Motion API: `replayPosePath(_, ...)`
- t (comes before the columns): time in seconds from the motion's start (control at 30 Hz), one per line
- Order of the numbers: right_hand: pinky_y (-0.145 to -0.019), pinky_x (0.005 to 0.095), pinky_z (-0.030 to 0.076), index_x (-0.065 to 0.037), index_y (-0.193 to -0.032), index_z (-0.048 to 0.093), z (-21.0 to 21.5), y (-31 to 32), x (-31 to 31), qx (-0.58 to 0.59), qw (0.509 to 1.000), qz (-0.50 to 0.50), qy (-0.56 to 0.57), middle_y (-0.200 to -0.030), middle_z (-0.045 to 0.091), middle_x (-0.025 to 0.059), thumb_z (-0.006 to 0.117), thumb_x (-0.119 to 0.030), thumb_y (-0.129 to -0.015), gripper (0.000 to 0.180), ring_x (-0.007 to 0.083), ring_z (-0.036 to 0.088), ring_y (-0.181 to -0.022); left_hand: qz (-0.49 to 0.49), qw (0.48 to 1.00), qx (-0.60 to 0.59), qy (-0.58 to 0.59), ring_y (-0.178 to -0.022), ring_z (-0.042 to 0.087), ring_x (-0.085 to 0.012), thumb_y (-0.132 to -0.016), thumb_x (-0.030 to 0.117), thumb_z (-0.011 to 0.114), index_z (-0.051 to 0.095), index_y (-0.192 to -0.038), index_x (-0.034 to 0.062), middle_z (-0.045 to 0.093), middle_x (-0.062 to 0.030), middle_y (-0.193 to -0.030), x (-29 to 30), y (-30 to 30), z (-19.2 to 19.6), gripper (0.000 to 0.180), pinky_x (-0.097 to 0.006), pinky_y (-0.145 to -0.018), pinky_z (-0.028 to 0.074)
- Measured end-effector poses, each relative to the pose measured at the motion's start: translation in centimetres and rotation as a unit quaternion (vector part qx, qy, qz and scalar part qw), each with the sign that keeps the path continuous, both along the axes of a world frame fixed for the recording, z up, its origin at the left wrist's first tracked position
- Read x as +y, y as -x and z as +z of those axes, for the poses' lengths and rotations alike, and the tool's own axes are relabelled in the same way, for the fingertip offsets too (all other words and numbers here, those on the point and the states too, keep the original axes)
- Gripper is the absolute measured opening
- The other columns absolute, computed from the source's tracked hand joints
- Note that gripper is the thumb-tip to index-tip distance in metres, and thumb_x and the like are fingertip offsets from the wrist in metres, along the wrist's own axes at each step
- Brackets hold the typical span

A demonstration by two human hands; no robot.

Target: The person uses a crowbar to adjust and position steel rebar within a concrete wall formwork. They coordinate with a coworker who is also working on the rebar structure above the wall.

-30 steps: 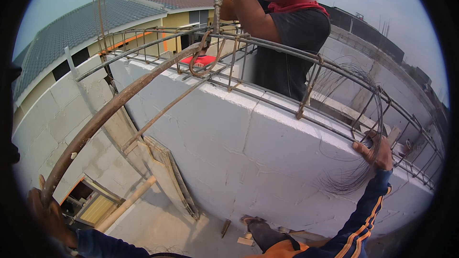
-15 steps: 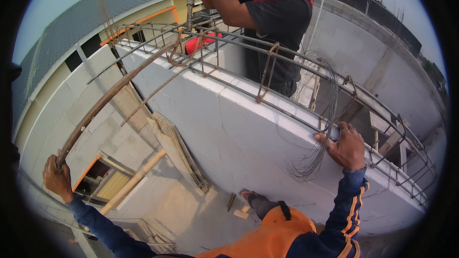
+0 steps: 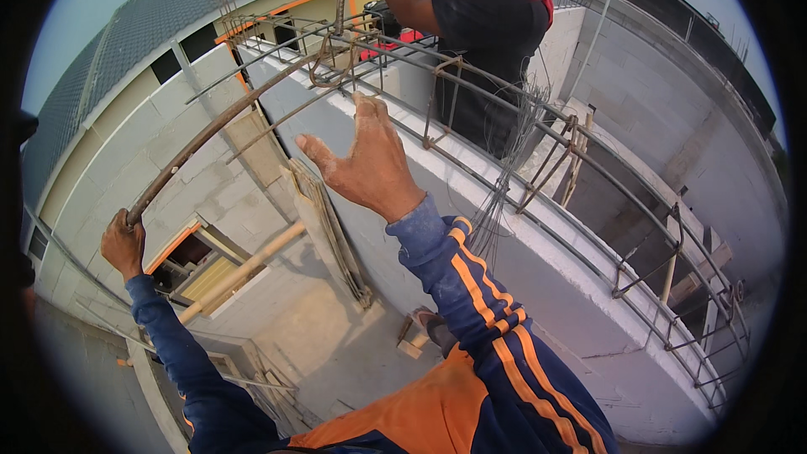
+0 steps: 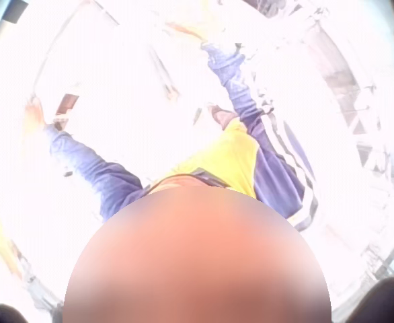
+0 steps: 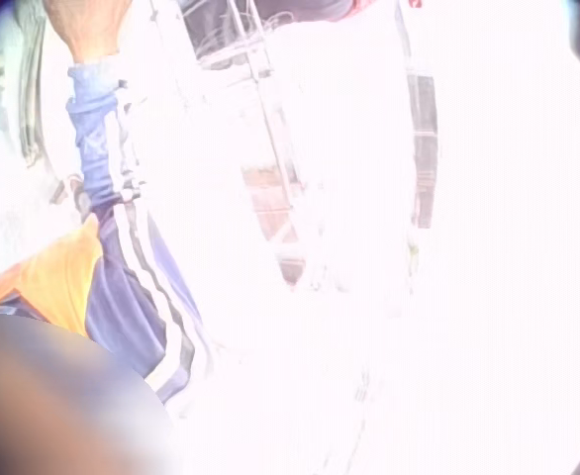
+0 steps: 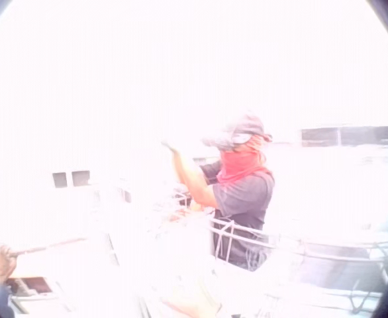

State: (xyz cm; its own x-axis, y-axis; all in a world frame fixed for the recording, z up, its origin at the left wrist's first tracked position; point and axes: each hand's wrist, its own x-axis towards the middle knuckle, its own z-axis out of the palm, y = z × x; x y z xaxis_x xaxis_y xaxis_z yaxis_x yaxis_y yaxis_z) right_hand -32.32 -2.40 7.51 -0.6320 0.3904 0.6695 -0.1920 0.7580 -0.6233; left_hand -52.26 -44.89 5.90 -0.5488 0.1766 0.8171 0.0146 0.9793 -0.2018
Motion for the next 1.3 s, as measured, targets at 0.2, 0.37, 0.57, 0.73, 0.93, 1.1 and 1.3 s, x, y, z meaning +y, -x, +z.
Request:
replayPosePath(0.2, -0.108, 0.0424, 0.037, 0.019, -0.131, 0.038, 1.1, 15.0, 3.2, 0.062, 0.963, -0.153, 0.214, -0.133, 0.043, 0.0365, 0.073, -0.031, -0.078, 0.080, 0.0447, 0.046, -0.125, -0.003, 1.000, -0.021, -0.017, -0.068, 0.065, -0.0318, -0.078, 0.029, 0.067, 0.065, -0.082, 0.0169, 0.068, -0.0059, -0.077, 0.6, -1.4, 0.6, 0.013, -0.043, -0.059, 0.050)
replayPosePath(0.37, -0.107, 0.0428, 0.038, 0.017, -0.127, 0.046, 0.1, 18.4, 3.4, 0.112, 0.907, -0.171, 0.369, -0.130, 0.048, 0.0358, 0.068, -0.029, -0.074, 0.074, 0.0451, 0.048, -0.123, 0.004, 1.000, -0.013, -0.003, -0.068, 0.066, -0.0335, -0.080, 0.030, 0.066, 0.066, -0.082, 0.0159, 0.068, -0.0084, -0.076, 0.9, -1.5, 0.3, 0.015, -0.045, -0.056, 0.050)
replayPosePath(0.57, -0.094, 0.0421, 0.049, 0.010, -0.100, 0.065, -0.1, 21.9, 7.0, 0.014, 0.948, -0.205, 0.243, -0.107, 0.065, 0.0307, 0.069, -0.031, -0.068, 0.053, 0.0425, 0.063, -0.104, 0.029, 0.998, -0.063, -0.008, -0.069, 0.067, -0.0329, -0.080, 0.032, 0.066, 0.067, -0.083, 0.0154, 0.069, -0.0089, -0.076, 1.1, -2.0, 0.0, 0.017, -0.044, -0.057, 0.051)
replayPosePath(0.73, -0.097, 0.0427, 0.047, 0.008, -0.099, 0.067, -0.7, 22.9, 9.4, -0.009, 0.969, -0.150, 0.194, -0.108, 0.065, 0.0303, 0.065, -0.031, -0.070, 0.049, 0.0425, 0.062, -0.106, 0.016, 0.997, -0.071, -0.025, -0.066, 0.066, -0.0332, -0.079, 0.031, 0.067, 0.066, -0.079, 0.0138, 0.068, -0.0108, -0.073, 1.1, -1.6, 0.1, 0.017, -0.044, -0.055, 0.049)
replayPosePath(0.93, -0.093, 0.0407, 0.049, 0.009, -0.093, 0.065, -2.4, 24.7, 12.7, -0.074, 0.989, -0.101, 0.079, -0.098, 0.067, 0.0284, 0.061, -0.027, -0.072, 0.042, 0.0399, 0.064, -0.099, 0.007, 0.997, -0.070, -0.044, -0.067, 0.066, -0.0346, -0.078, 0.029, 0.066, 0.064, -0.078, 0.0119, 0.067, -0.0124, -0.072, 1.7, -2.8, -1.3, 0.017, -0.045, -0.058, 0.050)
replayPosePath(1.1, -0.081, 0.0374, 0.051, 0.003, -0.092, 0.065, -4.4, 27.1, 16.0, -0.039, 0.996, -0.064, 0.047, -0.083, 0.068, 0.0213, 0.059, -0.020, -0.074, 0.030, 0.0336, 0.066, -0.084, 0.016, 0.995, -0.082, -0.047, -0.065, 0.065, -0.0331, -0.074, 0.026, 0.067, 0.064, -0.077, 0.0123, 0.067, -0.0103, -0.071, 1.9, -3.8, -2.6, 0.014, -0.044, -0.057, 0.050)
replayPosePath(1.3, -0.087, 0.0369, 0.047, -0.005, -0.112, 0.064, -5.8, 27.4, 15.9, 0.073, 0.966, 0.124, 0.213, -0.101, 0.064, 0.0063, 0.055, -0.016, -0.077, 0.037, 0.0232, 0.062, -0.094, 0.007, 0.995, -0.089, -0.048, -0.066, 0.066, -0.0328, -0.072, 0.025, 0.068, 0.066, -0.078, 0.0130, 0.067, -0.0106, -0.071, 1.1, -1.3, -1.2, 0.014, -0.043, -0.057, 0.051)
